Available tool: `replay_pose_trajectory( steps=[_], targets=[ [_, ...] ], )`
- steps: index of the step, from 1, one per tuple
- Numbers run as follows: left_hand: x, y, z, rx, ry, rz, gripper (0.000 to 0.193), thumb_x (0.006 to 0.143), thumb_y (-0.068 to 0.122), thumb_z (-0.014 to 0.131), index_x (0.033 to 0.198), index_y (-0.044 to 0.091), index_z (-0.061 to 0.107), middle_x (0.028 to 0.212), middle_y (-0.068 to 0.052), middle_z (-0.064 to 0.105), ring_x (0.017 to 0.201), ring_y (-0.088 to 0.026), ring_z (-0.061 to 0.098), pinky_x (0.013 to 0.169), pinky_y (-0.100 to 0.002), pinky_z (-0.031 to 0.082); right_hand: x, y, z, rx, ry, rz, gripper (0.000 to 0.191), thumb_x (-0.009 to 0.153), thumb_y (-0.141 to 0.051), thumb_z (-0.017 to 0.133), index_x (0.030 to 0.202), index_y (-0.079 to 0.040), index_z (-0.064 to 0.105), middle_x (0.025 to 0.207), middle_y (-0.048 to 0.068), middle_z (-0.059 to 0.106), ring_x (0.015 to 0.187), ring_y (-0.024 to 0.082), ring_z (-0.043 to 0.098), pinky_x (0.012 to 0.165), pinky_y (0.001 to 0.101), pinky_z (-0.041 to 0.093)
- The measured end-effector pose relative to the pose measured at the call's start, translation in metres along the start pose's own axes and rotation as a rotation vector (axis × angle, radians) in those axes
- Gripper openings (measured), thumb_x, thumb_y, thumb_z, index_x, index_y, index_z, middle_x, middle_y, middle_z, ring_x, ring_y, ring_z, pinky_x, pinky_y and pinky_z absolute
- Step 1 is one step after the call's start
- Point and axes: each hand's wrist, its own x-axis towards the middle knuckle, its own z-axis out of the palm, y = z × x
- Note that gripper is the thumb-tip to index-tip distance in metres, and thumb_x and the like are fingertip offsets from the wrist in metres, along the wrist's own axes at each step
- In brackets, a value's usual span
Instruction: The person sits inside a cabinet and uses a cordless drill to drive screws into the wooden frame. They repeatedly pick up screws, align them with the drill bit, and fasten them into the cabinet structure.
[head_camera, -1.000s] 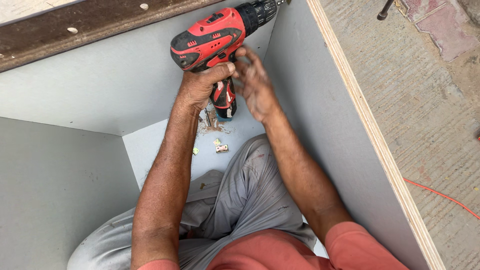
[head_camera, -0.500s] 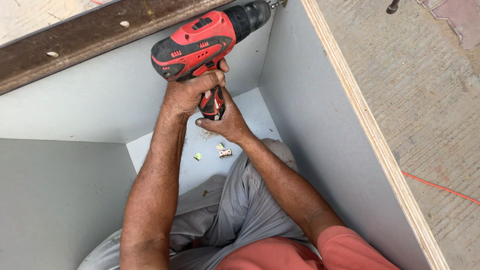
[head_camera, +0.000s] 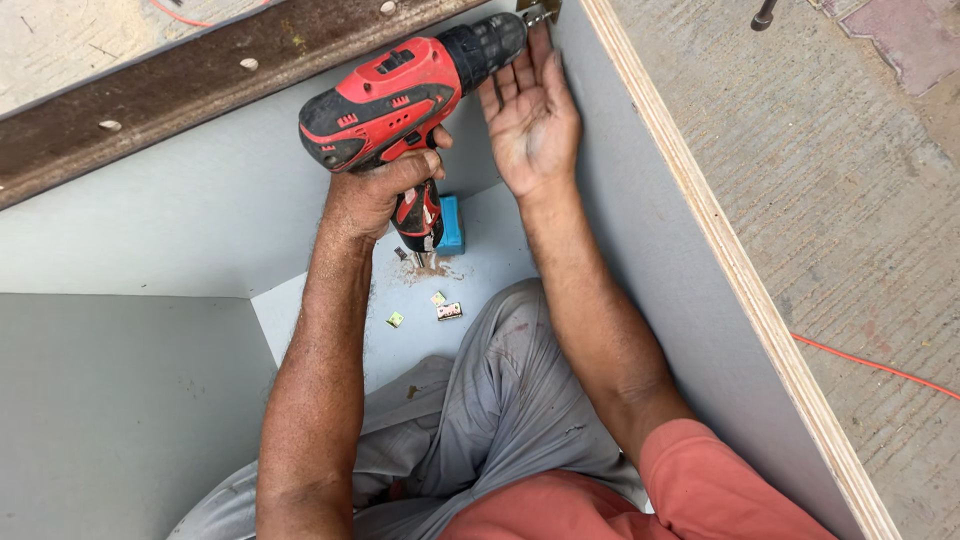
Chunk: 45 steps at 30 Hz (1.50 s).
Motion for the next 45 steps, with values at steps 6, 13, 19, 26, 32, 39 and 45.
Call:
replay_pose_trajectory(
  steps=[6, 13, 19, 26, 32, 39, 45],
  targets=[
    [0.005, 0.001, -0.004, 0.018, 0.004, -0.027, 0.038, 0.082, 0.0, 0.075, 0.12, 0.0, 0.069, 0.104, -0.01, 0.074, 0.084, -0.017, 0.071, 0.077, -0.034, 0.062, 0.017, 0.002, 0.001, 0.109, -0.089, 0.01, 0.035, 0.111, -0.037, 0.058, 0.141, -0.019, 0.058, 0.139, -0.002, 0.063, 0.133, 0.015, 0.057, 0.119, 0.0395, 0.047],
    [0.002, -0.009, 0.007, -0.161, 0.027, -0.017, 0.048, 0.079, -0.002, 0.072, 0.126, -0.003, 0.066, 0.109, -0.017, 0.076, 0.079, -0.019, 0.071, 0.073, -0.034, 0.062, 0.029, -0.003, 0.004, 0.1, 0.042, 0.042, 0.027, 0.104, -0.032, 0.067, 0.128, -0.021, 0.067, 0.121, -0.007, 0.07, 0.119, 0.012, 0.063, 0.111, 0.0376, 0.052],
    [-0.01, -0.015, 0.02, -0.452, 0.056, -0.018, 0.057, 0.08, -0.004, 0.069, 0.136, -0.006, 0.057, 0.114, -0.025, 0.072, 0.078, -0.022, 0.069, 0.07, -0.034, 0.06, 0.033, -0.002, 0.009, 0.108, 0.138, 0.03, 0.023, 0.098, -0.03, 0.072, 0.118, -0.019, 0.071, 0.109, -0.007, 0.072, 0.104, 0.011, 0.066, 0.1, 0.0359, 0.055],
    [-0.058, -0.012, 0.016, -0.367, 0.175, 0.043, 0.059, 0.074, -0.003, 0.068, 0.133, -0.004, 0.059, 0.112, -0.025, 0.073, 0.079, -0.021, 0.071, 0.071, -0.036, 0.063, 0.037, 0.002, 0.02, 0.157, 0.215, -0.044, 0.019, 0.094, -0.023, 0.076, 0.109, -0.011, 0.071, 0.096, 0.001, 0.072, 0.089, 0.015, 0.068, 0.083, 0.0335, 0.058],
    [-0.042, -0.012, 0.019, -0.319, 0.117, 0.033, 0.055, 0.077, -0.003, 0.071, 0.132, -0.004, 0.061, 0.115, -0.023, 0.074, 0.081, -0.021, 0.07, 0.074, -0.036, 0.062, 0.035, 0.0, 0.026, 0.185, 0.172, -0.064, 0.017, 0.098, -0.02, 0.073, 0.111, -0.009, 0.071, 0.1, 0.003, 0.073, 0.094, 0.017, 0.068, 0.088, 0.0333, 0.059],
    [-0.02, -0.022, 0.028, -0.316, 0.121, 0.022, 0.052, 0.08, -0.006, 0.07, 0.132, -0.006, 0.062, 0.119, -0.024, 0.074, 0.081, -0.022, 0.07, 0.075, -0.036, 0.061, 0.031, -0.005, 0.025, 0.217, 0.09, 0.002, 0.018, 0.1, -0.021, 0.067, 0.115, -0.012, 0.071, 0.106, 0.001, 0.074, 0.105, 0.018, 0.069, 0.099, 0.0385, 0.059],
    [-0.016, -0.026, 0.027, -0.387, 0.113, 0.043, 0.054, 0.078, -0.005, 0.072, 0.131, -0.006, 0.061, 0.116, -0.025, 0.074, 0.078, -0.023, 0.071, 0.073, -0.037, 0.061, 0.033, -0.004, 0.018, 0.234, 0.016, -0.005, 0.018, 0.103, -0.02, 0.066, 0.118, -0.01, 0.07, 0.11, 0.003, 0.074, 0.109, 0.017, 0.07, 0.1, 0.0338, 0.06]
  ],
)
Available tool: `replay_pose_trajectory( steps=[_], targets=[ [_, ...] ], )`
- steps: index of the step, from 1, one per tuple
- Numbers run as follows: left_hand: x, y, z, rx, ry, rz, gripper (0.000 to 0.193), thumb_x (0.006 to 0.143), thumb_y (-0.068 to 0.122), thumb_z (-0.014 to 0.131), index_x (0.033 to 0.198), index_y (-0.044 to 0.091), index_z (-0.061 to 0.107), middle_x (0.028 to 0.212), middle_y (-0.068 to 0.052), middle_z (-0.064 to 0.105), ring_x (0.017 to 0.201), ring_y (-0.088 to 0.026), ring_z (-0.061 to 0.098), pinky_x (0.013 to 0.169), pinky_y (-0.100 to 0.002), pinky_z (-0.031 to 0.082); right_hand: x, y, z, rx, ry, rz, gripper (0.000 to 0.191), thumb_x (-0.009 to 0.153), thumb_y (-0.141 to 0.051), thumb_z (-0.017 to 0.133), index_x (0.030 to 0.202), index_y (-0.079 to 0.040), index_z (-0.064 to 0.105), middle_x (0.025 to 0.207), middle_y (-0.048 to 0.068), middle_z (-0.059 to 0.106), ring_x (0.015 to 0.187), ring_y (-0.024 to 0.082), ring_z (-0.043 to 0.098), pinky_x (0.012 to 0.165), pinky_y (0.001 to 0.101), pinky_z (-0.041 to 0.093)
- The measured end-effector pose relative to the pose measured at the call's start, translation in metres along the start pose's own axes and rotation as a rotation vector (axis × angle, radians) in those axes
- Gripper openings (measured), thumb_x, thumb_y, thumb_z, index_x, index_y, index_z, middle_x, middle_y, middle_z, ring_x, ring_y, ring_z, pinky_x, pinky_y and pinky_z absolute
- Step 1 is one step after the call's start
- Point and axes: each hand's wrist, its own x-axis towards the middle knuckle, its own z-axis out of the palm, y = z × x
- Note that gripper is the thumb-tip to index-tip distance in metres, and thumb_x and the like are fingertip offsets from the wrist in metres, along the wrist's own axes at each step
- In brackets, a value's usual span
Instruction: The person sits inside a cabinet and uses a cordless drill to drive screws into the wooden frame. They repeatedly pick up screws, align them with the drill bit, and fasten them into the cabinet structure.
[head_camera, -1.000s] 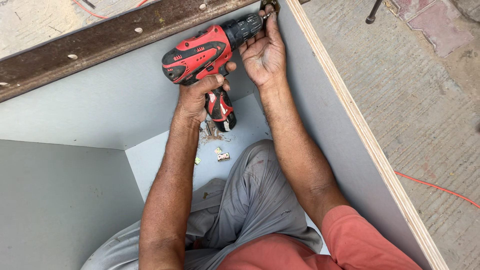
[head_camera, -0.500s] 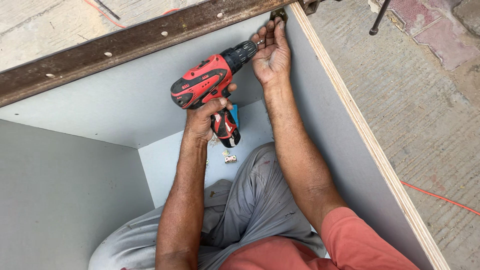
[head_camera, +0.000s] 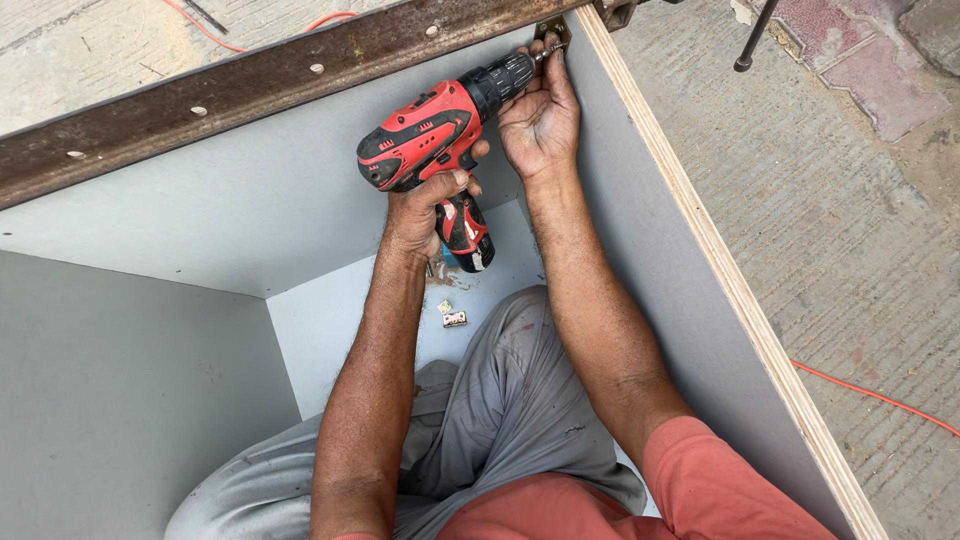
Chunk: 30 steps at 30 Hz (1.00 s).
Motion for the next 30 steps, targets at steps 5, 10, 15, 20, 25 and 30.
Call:
replay_pose_trajectory(
  steps=[5, 10, 15, 20, 25, 30],
  targets=[
    [0.005, -0.001, 0.001, 0.005, -0.008, -0.002, 0.055, 0.078, -0.005, 0.074, 0.131, -0.006, 0.061, 0.115, -0.026, 0.074, 0.078, -0.023, 0.071, 0.073, -0.037, 0.062, -0.001, -0.002, -0.003, 0.01, 0.001, 0.019, 0.019, 0.104, -0.02, 0.064, 0.119, -0.01, 0.07, 0.112, 0.003, 0.074, 0.109, 0.015, 0.07, 0.1, 0.0328, 0.06],
    [0.007, 0.0, -0.002, 0.044, -0.01, -0.016, 0.056, 0.077, -0.004, 0.073, 0.132, -0.006, 0.061, 0.115, -0.024, 0.075, 0.077, -0.022, 0.071, 0.072, -0.037, 0.062, -0.003, -0.002, -0.004, -0.037, -0.038, 0.008, 0.019, 0.105, -0.02, 0.064, 0.119, -0.01, 0.069, 0.113, 0.003, 0.074, 0.109, 0.014, 0.07, 0.098, 0.0332, 0.06],
    [0.009, 0.005, -0.004, 0.074, -0.021, -0.033, 0.057, 0.077, -0.002, 0.072, 0.132, -0.005, 0.061, 0.112, -0.022, 0.075, 0.076, -0.021, 0.071, 0.071, -0.036, 0.061, -0.001, -0.001, -0.006, -0.01, -0.012, 0.005, 0.018, 0.104, -0.02, 0.064, 0.12, -0.01, 0.069, 0.114, 0.003, 0.074, 0.111, 0.013, 0.07, 0.1, 0.0332, 0.061],
    [0.009, 0.002, -0.001, 0.05, -0.001, -0.026, 0.059, 0.075, 0.0, 0.073, 0.133, -0.004, 0.06, 0.111, -0.022, 0.075, 0.076, -0.022, 0.071, 0.071, -0.036, 0.062, 0.0, -0.002, -0.009, -0.022, -0.009, 0.002, 0.019, 0.105, -0.018, 0.064, 0.121, -0.009, 0.068, 0.115, 0.003, 0.074, 0.112, 0.013, 0.07, 0.101, 0.0317, 0.06],
    [0.012, 0.001, -0.001, 0.023, -0.039, 0.011, 0.058, 0.077, -0.001, 0.074, 0.133, -0.003, 0.059, 0.112, -0.023, 0.074, 0.085, -0.021, 0.072, 0.074, -0.037, 0.063, 0.0, -0.002, -0.01, 0.008, -0.017, 0.018, 0.019, 0.104, -0.019, 0.064, 0.121, -0.009, 0.068, 0.115, 0.004, 0.074, 0.112, 0.014, 0.07, 0.101, 0.0318, 0.06],
    [0.022, 0.017, -0.012, 0.21, -0.059, -0.02, 0.051, 0.075, -0.001, 0.072, 0.126, -0.003, 0.065, 0.105, -0.018, 0.075, 0.078, -0.021, 0.072, 0.073, -0.037, 0.064, 0.0, -0.001, -0.013, 0.019, -0.053, 0.019, 0.02, 0.105, -0.018, 0.064, 0.122, -0.008, 0.068, 0.117, 0.004, 0.074, 0.114, 0.013, 0.07, 0.102, 0.0314, 0.06]
  ],
)
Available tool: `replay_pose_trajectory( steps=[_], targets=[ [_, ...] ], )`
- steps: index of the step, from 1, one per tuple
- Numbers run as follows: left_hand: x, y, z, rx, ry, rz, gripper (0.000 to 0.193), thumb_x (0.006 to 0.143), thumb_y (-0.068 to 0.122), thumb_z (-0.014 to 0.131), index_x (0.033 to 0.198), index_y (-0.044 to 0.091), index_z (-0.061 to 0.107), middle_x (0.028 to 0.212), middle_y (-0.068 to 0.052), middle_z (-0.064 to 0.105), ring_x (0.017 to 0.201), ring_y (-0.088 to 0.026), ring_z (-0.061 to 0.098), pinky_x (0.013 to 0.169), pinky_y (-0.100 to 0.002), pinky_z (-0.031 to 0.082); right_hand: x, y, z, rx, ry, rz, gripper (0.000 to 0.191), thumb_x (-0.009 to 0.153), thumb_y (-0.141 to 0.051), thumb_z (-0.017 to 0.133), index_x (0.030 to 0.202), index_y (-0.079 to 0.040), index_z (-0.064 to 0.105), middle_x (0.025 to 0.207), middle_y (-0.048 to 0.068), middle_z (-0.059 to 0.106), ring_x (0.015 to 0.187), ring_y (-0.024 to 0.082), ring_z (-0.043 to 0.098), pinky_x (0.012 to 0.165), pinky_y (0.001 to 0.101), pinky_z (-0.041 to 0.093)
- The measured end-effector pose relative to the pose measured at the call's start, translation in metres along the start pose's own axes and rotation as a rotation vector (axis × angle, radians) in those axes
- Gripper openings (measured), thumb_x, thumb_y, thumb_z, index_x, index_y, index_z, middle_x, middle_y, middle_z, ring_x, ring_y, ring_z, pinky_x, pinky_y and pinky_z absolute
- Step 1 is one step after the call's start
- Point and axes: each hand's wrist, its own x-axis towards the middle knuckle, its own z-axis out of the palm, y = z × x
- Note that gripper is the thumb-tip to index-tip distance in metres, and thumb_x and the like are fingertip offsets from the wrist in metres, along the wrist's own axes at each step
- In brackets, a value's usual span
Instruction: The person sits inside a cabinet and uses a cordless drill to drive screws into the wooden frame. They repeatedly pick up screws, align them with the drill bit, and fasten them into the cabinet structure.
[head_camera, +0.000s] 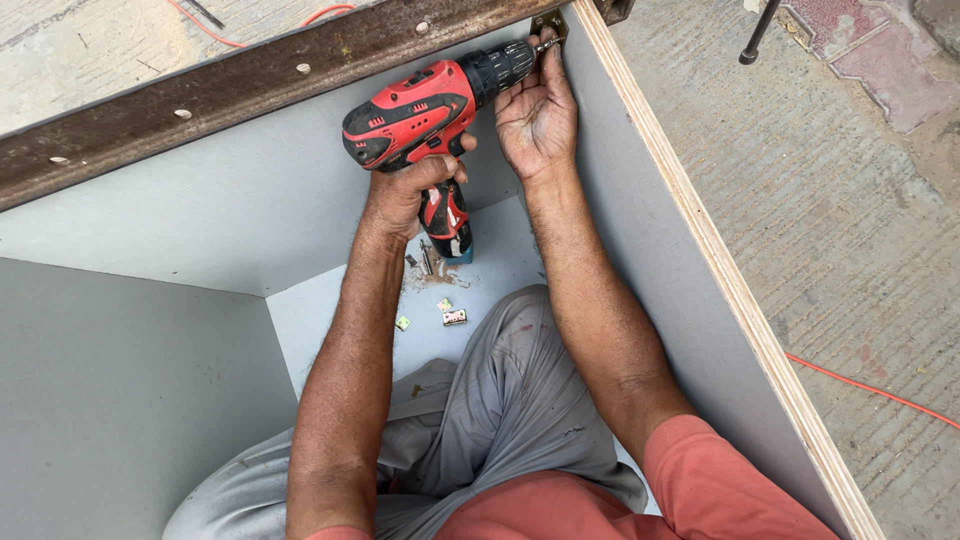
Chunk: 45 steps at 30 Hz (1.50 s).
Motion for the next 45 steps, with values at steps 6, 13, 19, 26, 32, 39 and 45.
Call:
replay_pose_trajectory(
  steps=[6, 13, 19, 26, 32, 39, 45],
  targets=[
    [0.008, 0.012, -0.009, 0.15, -0.02, -0.019, 0.04, 0.075, -0.001, 0.073, 0.115, -0.001, 0.07, 0.094, -0.011, 0.074, 0.076, -0.019, 0.072, 0.072, -0.037, 0.064, 0.0, 0.002, 0.002, 0.037, 0.02, -0.001, 0.02, 0.106, -0.017, 0.063, 0.123, -0.007, 0.068, 0.118, 0.005, 0.074, 0.114, 0.014, 0.07, 0.099, 0.031, 0.06],
    [0.005, 0.008, -0.005, 0.127, -0.025, -0.002, 0.046, 0.073, 0.0, 0.074, 0.119, 0.001, 0.068, 0.102, -0.012, 0.077, 0.079, -0.018, 0.072, 0.074, -0.037, 0.064, -0.002, 0.0, -0.004, 0.018, 0.046, 0.002, 0.021, 0.105, -0.019, 0.064, 0.123, -0.008, 0.067, 0.119, 0.004, 0.073, 0.113, 0.014, 0.07, 0.101, 0.032, 0.06],
    [0.004, -0.001, -0.005, 0.078, -0.057, 0.018, 0.048, 0.076, -0.001, 0.074, 0.123, 0.0, 0.067, 0.107, -0.013, 0.076, 0.08, -0.019, 0.071, 0.075, -0.036, 0.063, -0.001, -0.002, 0.004, -0.025, 0.025, -0.007, 0.024, 0.106, -0.02, 0.065, 0.127, -0.008, 0.065, 0.122, 0.004, 0.072, 0.117, 0.015, 0.068, 0.106, 0.0351, 0.058],
    [0.003, -0.003, -0.012, -0.019, -0.071, -0.01, 0.042, 0.081, -0.001, 0.072, 0.123, -0.003, 0.067, 0.109, -0.013, 0.075, 0.081, -0.02, 0.069, 0.076, -0.036, 0.061, -0.104, 0.02, 0.034, -0.682, -0.149, 0.2, 0.115, 0.087, -0.033, 0.088, 0.168, -0.013, 0.01, 0.157, 0.016, 0.048, 0.144, 0.029, 0.051, 0.119, 0.0477, 0.052],
    [0.002, -0.003, -0.013, 0.069, -0.116, 0.009, 0.031, 0.092, 0.0, 0.07, 0.122, -0.009, 0.071, 0.095, -0.015, 0.073, 0.085, -0.022, 0.07, 0.08, -0.036, 0.061, -0.129, 0.045, 0.03, -1.448, -0.293, 0.112, 0.159, 0.059, -0.023, 0.107, 0.164, -0.013, -0.013, 0.166, 0.022, 0.03, 0.148, 0.034, 0.045, 0.12, 0.0465, 0.046],
    [0.003, -0.004, -0.011, -0.065, -0.072, -0.025, 0.033, 0.081, -0.003, 0.073, 0.114, -0.007, 0.068, 0.101, -0.014, 0.074, 0.079, -0.02, 0.071, 0.072, -0.036, 0.062, -0.138, 0.063, 0.035, -1.594, 0.044, 0.457, 0.14, 0.065, -0.018, 0.085, 0.168, -0.014, -0.01, 0.156, 0.016, 0.051, 0.138, 0.025, 0.06, 0.115, 0.037, 0.053],
    [0.0, -0.002, -0.011, -0.125, -0.039, -0.073, 0.037, 0.078, -0.002, 0.074, 0.114, -0.005, 0.067, 0.099, -0.013, 0.072, 0.077, -0.019, 0.071, 0.072, -0.035, 0.063, -0.135, 0.064, 0.015, -1.414, -0.257, 0.126, 0.131, 0.067, 0.002, 0.079, 0.168, -0.013, -0.003, 0.175, 0.019, 0.016, 0.161, 0.029, 0.027, 0.128, 0.0412, 0.038]
  ],
)
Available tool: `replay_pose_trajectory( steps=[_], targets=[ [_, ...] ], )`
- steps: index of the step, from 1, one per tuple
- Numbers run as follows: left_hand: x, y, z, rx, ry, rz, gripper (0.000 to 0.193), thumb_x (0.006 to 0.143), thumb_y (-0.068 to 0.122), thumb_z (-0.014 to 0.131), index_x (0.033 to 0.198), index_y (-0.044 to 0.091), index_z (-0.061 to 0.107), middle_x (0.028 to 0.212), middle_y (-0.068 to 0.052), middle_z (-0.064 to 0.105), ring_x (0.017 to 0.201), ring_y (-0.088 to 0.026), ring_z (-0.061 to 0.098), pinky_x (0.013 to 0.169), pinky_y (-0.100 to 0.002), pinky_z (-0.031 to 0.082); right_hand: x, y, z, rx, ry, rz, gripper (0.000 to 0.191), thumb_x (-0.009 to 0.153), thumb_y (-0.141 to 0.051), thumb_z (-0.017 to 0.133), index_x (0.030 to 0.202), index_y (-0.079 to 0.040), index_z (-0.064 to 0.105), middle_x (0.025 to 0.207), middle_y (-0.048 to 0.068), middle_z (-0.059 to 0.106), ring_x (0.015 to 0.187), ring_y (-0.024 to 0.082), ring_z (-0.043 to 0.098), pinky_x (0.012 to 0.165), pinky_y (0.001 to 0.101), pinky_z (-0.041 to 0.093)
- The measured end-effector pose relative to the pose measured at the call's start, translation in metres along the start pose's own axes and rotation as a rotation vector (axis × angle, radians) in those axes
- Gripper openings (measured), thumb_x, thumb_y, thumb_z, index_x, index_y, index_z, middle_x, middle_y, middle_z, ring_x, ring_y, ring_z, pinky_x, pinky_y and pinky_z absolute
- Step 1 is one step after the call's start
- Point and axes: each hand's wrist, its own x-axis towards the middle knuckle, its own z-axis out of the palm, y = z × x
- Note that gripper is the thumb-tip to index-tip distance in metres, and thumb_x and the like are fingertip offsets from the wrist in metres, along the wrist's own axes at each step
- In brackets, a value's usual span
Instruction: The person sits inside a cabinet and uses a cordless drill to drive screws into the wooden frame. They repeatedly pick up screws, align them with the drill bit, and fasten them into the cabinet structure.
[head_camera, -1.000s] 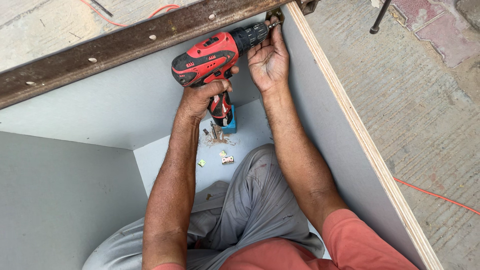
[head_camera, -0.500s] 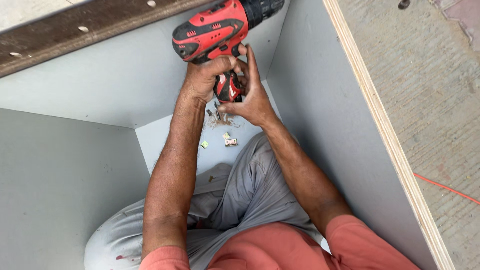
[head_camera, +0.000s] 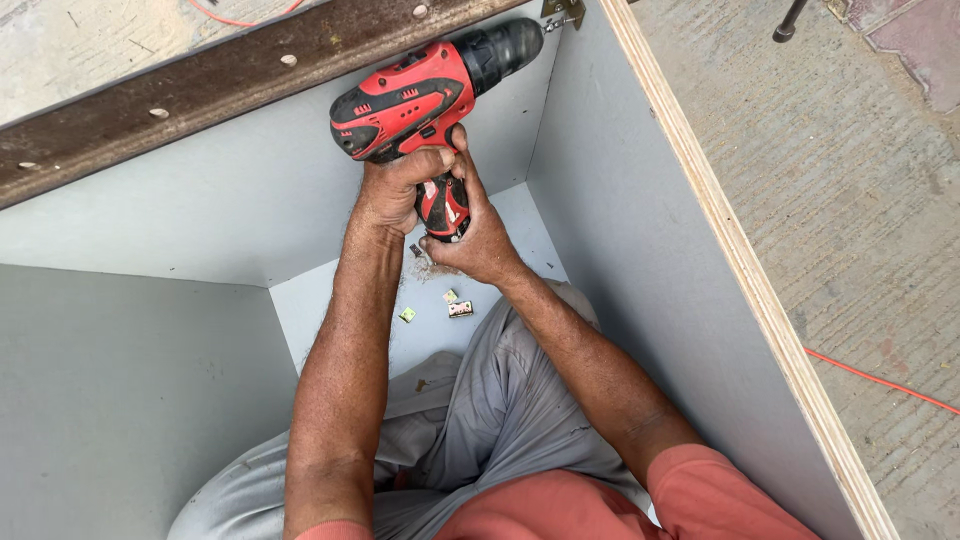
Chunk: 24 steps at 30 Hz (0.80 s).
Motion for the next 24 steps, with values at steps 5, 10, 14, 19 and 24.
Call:
replay_pose_trajectory(
  steps=[5, 10, 14, 19, 24],
  targets=[
    [0.0, -0.002, 0.0, -0.002, -0.015, 0.024, 0.036, 0.079, -0.002, 0.073, 0.114, -0.007, 0.067, 0.1, -0.015, 0.072, 0.079, -0.021, 0.071, 0.072, -0.036, 0.062, -0.009, 0.0, -0.012, -0.023, -0.078, 0.029, 0.123, 0.073, -0.015, 0.085, 0.167, -0.011, 0.004, 0.172, 0.019, 0.021, 0.16, 0.032, 0.026, 0.128, 0.0423, 0.03],
    [-0.001, -0.003, 0.002, -0.012, -0.008, 0.041, 0.047, 0.077, -0.002, 0.075, 0.122, -0.003, 0.065, 0.101, -0.015, 0.073, 0.077, -0.022, 0.07, 0.07, -0.036, 0.06, 0.032, 0.013, -0.067, 0.772, 0.14, 0.046, 0.091, 0.093, -0.037, 0.066, 0.166, -0.008, 0.021, 0.165, 0.022, 0.038, 0.151, 0.034, 0.042, 0.124, 0.0448, 0.04],
    [-0.001, -0.002, 0.005, 0.01, 0.018, 0.054, 0.051, 0.075, -0.002, 0.075, 0.125, -0.003, 0.064, 0.101, -0.017, 0.074, 0.075, -0.023, 0.07, 0.071, -0.038, 0.062, 0.078, 0.025, -0.102, 1.149, 0.255, -0.049, 0.051, 0.112, -0.036, 0.056, 0.154, -0.007, 0.048, 0.141, 0.013, 0.059, 0.131, 0.026, 0.058, 0.118, 0.0445, 0.047],
    [-0.002, -0.002, 0.008, 0.05, 0.033, 0.054, 0.049, 0.076, -0.003, 0.073, 0.124, -0.004, 0.065, 0.104, -0.019, 0.075, 0.075, -0.023, 0.07, 0.071, -0.038, 0.062, 0.103, -0.002, -0.095, 1.208, 0.405, -0.038, 0.034, 0.106, -0.033, 0.063, 0.134, -0.013, 0.064, 0.123, -0.001, 0.069, 0.118, 0.014, 0.062, 0.108, 0.0378, 0.05],
    [-0.006, -0.004, 0.009, 0.052, 0.051, 0.068, 0.053, 0.076, -0.004, 0.071, 0.128, -0.005, 0.063, 0.108, -0.021, 0.075, 0.08, -0.023, 0.071, 0.073, -0.038, 0.063, 0.105, -0.004, -0.097, 1.178, 0.499, 0.003, 0.032, 0.097, -0.03, 0.072, 0.124, -0.012, 0.066, 0.113, -0.001, 0.07, 0.109, 0.014, 0.065, 0.102, 0.0366, 0.053]
  ],
)
